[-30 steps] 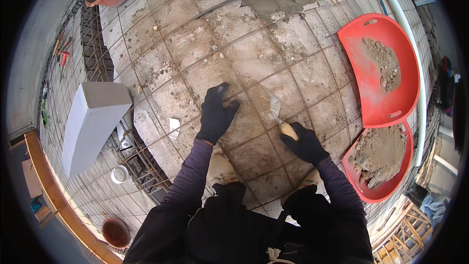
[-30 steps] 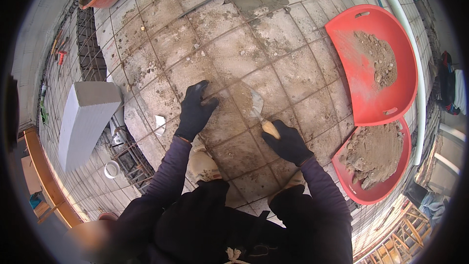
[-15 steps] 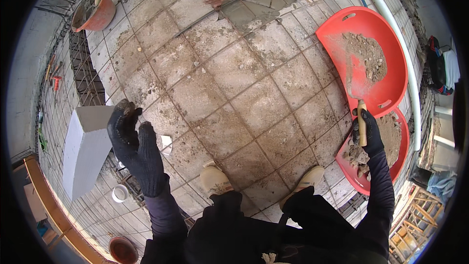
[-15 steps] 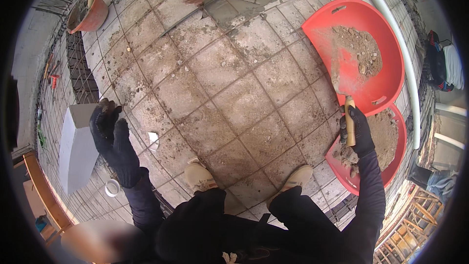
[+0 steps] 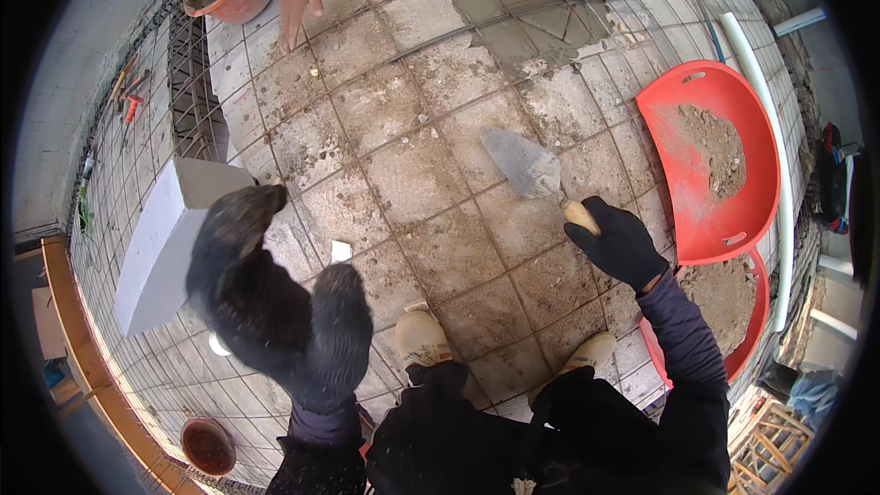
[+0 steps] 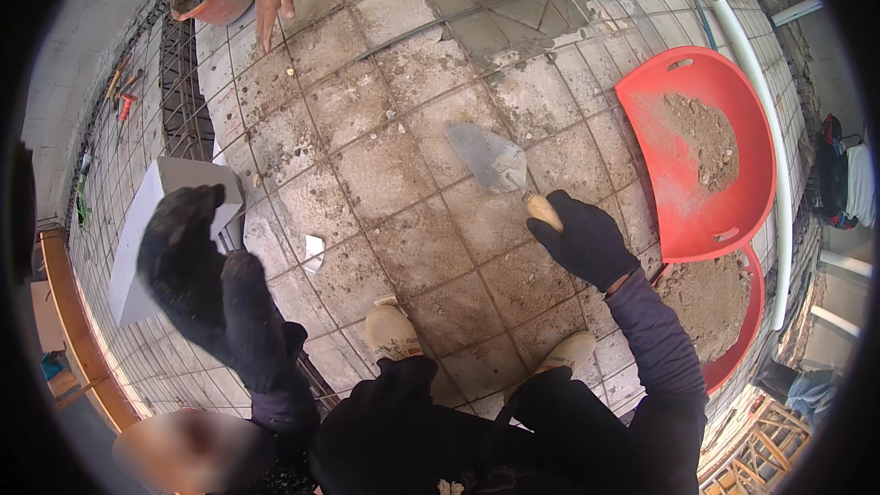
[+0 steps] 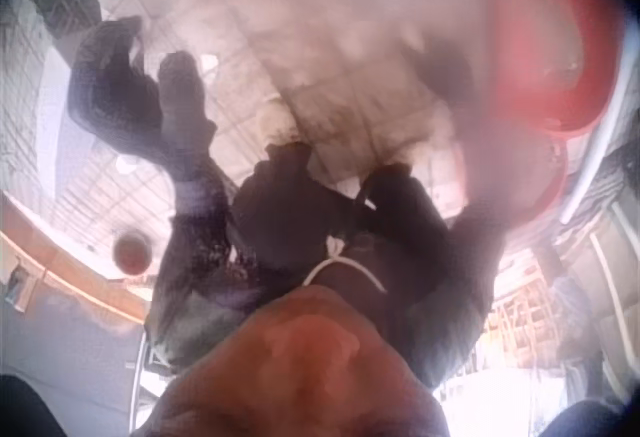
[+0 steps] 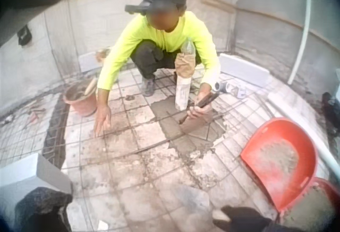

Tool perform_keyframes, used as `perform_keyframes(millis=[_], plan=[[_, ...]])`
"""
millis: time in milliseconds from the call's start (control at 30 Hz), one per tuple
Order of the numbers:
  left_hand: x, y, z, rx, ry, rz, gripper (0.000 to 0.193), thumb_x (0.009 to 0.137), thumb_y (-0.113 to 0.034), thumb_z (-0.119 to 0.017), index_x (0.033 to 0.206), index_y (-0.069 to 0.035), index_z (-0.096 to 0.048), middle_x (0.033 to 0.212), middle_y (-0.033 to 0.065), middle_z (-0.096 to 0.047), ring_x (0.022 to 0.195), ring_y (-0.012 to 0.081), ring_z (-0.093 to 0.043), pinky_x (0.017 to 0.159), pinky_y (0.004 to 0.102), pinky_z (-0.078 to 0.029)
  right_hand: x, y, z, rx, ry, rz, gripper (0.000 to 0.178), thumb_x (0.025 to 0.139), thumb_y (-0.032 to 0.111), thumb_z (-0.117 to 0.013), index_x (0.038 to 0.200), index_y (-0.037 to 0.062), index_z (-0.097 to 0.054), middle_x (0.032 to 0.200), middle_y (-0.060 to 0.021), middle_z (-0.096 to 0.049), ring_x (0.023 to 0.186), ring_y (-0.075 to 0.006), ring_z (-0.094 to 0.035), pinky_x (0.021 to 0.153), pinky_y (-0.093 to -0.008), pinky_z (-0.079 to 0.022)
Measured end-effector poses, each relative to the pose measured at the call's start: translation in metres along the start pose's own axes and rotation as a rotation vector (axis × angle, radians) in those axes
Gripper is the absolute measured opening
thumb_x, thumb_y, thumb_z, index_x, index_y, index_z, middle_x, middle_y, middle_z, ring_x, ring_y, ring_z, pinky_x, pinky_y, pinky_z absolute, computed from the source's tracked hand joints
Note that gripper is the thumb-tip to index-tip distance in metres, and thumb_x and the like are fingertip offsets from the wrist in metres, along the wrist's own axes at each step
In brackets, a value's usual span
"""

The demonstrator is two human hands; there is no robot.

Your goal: The person scoops cement from a red basin using a trowel and applies it into the gaps between floor tiles. They spread and smooth the cement over the tiled surface, occasionally scraping excess material back into the basin. Another worker in a neon shirt is visible nearby performing similar work.

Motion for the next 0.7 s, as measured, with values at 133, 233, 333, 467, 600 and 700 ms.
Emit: perform_keyframes(millis=[133,233,333,467,600,700], plan=[[-0.063,0.144,-0.046,0.337,0.512,0.423,0.034,0.09,-0.013,-0.078,0.12,-0.003,-0.065,0.114,0.0153,-0.069,0.101,0.0297,-0.071,0.089,0.0414,-0.058,0.063,-0.001,-0.026,-0.041,0.007,0.09,0.037,0.096,0.044,-0.073,0.105,0.0094,-0.063,0.08,-0.0201,-0.071,0.076,-0.0417,-0.072,0.066,-0.051,-0.055],[-0.096,0.198,-0.066,0.506,0.609,0.392,0.06,0.087,-0.032,-0.08,0.135,-0.002,-0.06,0.119,0.0184,-0.067,0.106,0.0353,-0.069,0.092,0.0473,-0.056,0.098,0.003,-0.043,-0.029,0.039,0.111,0.04,0.097,0.047,-0.071,0.106,0.0091,-0.062,0.081,-0.0208,-0.072,0.078,-0.0428,-0.072,0.067,-0.0515,-0.055],[-0.103,0.227,-0.094,0.632,0.723,0.554,0.091,0.083,-0.048,-0.082,0.151,0.001,-0.047,0.123,0.0217,-0.065,0.116,0.0372,-0.064,0.098,0.0483,-0.051,0.121,0.017,-0.065,0.013,0.109,0.152,0.04,0.097,0.046,-0.071,0.109,0.0093,-0.062,0.082,-0.0214,-0.072,0.078,-0.0433,-0.072,0.069,-0.0516,-0.056],[-0.104,0.234,-0.109,0.689,0.73,0.486,0.078,0.087,-0.04,-0.078,0.148,-0.004,-0.046,0.118,0.0195,-0.063,0.109,0.037,-0.064,0.091,0.0496,-0.05,0.134,0.031,-0.072,-0.014,0.223,0.266,0.037,0.095,0.043,-0.073,0.11,0.0108,-0.062,0.087,-0.0213,-0.072,0.082,-0.0418,-0.072,0.072,-0.051,-0.055],[-0.111,0.237,-0.111,0.613,0.737,0.404,0.068,0.091,-0.033,-0.074,0.148,-0.006,-0.05,0.119,0.0193,-0.064,0.11,0.038,-0.064,0.092,0.0505,-0.051,0.141,0.027,-0.059,-0.012,0.396,0.243,0.037,0.094,0.042,-0.074,0.11,0.0101,-0.065,0.091,-0.0195,-0.073,0.086,-0.0403,-0.072,0.076,-0.0484,-0.055],[-0.116,0.232,-0.114,0.51,0.744,0.401,0.064,0.092,-0.031,-0.072,0.148,-0.008,-0.052,0.12,0.0193,-0.064,0.111,0.0388,-0.064,0.093,0.0503,-0.051,0.139,0.022,-0.052,0.073,0.44,0.242,0.037,0.094,0.042,-0.075,0.111,0.0099,-0.068,0.093,-0.0182,-0.074,0.089,-0.0399,-0.072,0.078,-0.0464,-0.056]])
Point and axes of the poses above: each hand's wrist, its own x-axis towards the middle knuckle, its own z-axis out of the back of the hand, y = z × x, the point moved 3 cm from there along x, towards the middle knuckle
